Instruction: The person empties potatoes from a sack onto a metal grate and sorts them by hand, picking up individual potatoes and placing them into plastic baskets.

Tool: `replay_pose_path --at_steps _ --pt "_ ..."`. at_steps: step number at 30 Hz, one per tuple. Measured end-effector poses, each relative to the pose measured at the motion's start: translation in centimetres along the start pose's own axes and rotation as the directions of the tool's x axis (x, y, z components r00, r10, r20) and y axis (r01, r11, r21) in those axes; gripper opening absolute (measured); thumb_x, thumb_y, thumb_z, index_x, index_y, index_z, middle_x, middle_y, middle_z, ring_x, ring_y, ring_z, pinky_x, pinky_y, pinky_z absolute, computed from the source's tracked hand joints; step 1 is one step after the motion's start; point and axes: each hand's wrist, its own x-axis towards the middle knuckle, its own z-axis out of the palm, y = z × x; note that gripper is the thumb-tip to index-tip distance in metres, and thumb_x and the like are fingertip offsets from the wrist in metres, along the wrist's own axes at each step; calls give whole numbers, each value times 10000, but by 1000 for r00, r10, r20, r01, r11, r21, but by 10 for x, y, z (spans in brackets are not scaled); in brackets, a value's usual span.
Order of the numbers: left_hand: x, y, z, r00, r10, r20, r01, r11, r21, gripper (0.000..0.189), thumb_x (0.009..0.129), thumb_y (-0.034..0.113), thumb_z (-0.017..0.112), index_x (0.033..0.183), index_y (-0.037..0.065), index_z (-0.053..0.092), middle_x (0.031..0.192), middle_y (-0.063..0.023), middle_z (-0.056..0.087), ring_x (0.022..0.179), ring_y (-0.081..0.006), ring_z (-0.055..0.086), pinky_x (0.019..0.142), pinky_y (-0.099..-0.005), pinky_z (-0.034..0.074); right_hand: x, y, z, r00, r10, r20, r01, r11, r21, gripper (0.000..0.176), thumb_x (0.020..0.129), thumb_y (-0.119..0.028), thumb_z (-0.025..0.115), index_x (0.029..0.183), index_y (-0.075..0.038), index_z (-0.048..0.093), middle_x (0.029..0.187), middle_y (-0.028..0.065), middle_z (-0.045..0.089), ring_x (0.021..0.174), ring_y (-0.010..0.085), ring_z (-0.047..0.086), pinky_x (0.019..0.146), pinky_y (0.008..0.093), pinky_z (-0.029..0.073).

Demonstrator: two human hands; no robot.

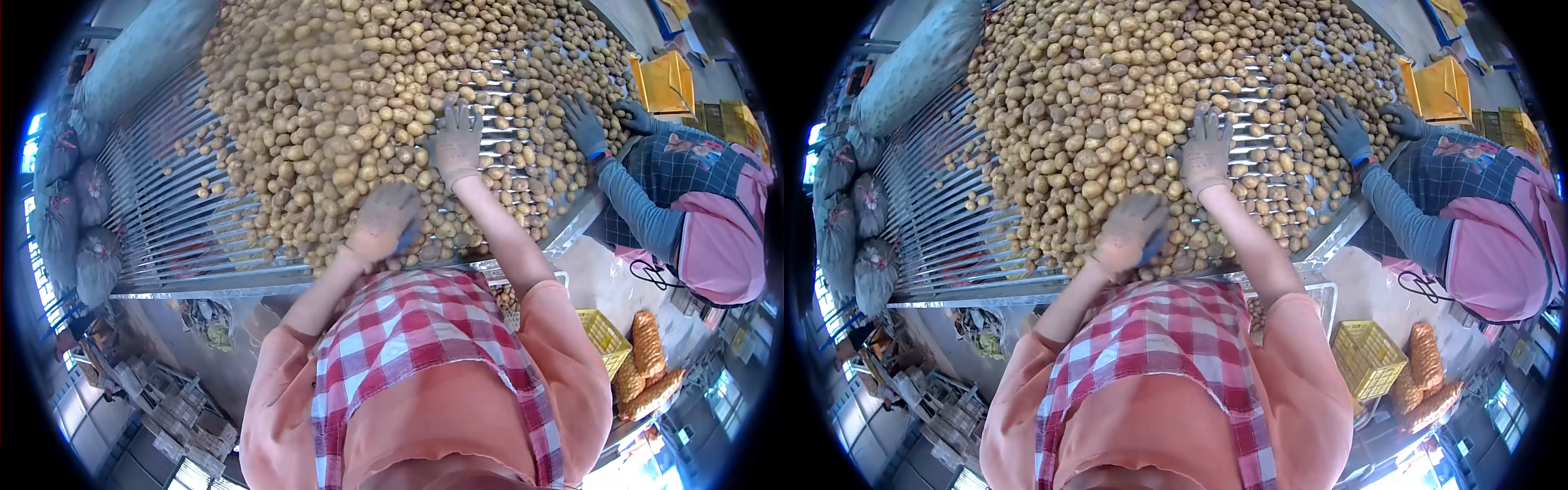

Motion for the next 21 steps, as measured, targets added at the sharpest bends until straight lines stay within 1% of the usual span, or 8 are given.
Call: replay_pose_path --at_steps 1,3,5,7,9,13,18,21 --pt "6 -7 -1 1000 -1 -7 1 1000 1 344 844 197 541 1154 50 566 1231 -165 532 1188 -350 479 1016 -448 361 1 1 16 996 0 -84 1 1000 16 471 819 -460 615 1106 -91 671 1475 72 361 1380 325 273 1114 533 191" --pt "23 -25 -3 977 -6 -215 78 941 329 297 796 135 530 1058 8 586 1174 -154 553 1155 -321 490 989 -429 380 3 6 25 991 -24 -129 29 999 42 446 808 -461 632 1072 -106 680 1474 69 359 1376 322 277 1109 528 199" --pt "43 -48 6 971 13 -241 86 914 396 270 797 141 525 1018 11 610 1133 -146 567 1137 -314 495 989 -426 379 2 8 30 983 -44 -176 55 997 61 421 797 -463 649 1038 -121 689 1473 66 357 1371 319 282 1104 523 206" --pt "67 -62 7 961 50 -273 85 883 462 251 799 148 520 977 13 635 1092 -137 581 1120 -307 500 989 -422 378 2 13 31 991 16 -135 12 979 205 367 784 -449 673 991 -147 694 1472 67 352 1366 316 285 1091 521 224" --pt "85 -68 5 989 -151 -8 132 837 531 215 799 161 520 899 61 682 1067 -105 599 1112 -276 506 1023 -427 346 0 12 34 990 34 -140 -6 980 198 355 781 -443 677 993 -158 696 1472 66 353 1368 316 283 1087 521 227" --pt "94 -70 8 986 -165 10 122 765 633 197 785 185 551 872 121 715 1056 -64 609 1106 -235 510 1069 -445 285 3 13 36 991 44 -123 -22 984 177 342 791 -434 665 997 -164 698 1461 66 374 1369 316 282 1088 524 224" --pt "102 -71 14 982 -186 -22 159 765 624 194 791 192 550 849 118 720 1021 -70 618 1088 -242 517 1069 -439 288 3 21 23 994 -55 -92 64 993 99 403 832 -423 605 1087 -117 669 1411 84 429 1342 315 328 1103 540 182" --pt "97 -72 17 985 -162 -49 159 782 603 187 790 184 548 833 118 718 1000 -76 616 1064 -243 522 1053 -443 302 1 26 25 991 -21 -134 43 985 164 417 812 -416 619 1058 -83 673 1395 93 443 1339 316 316 1100 538 183"
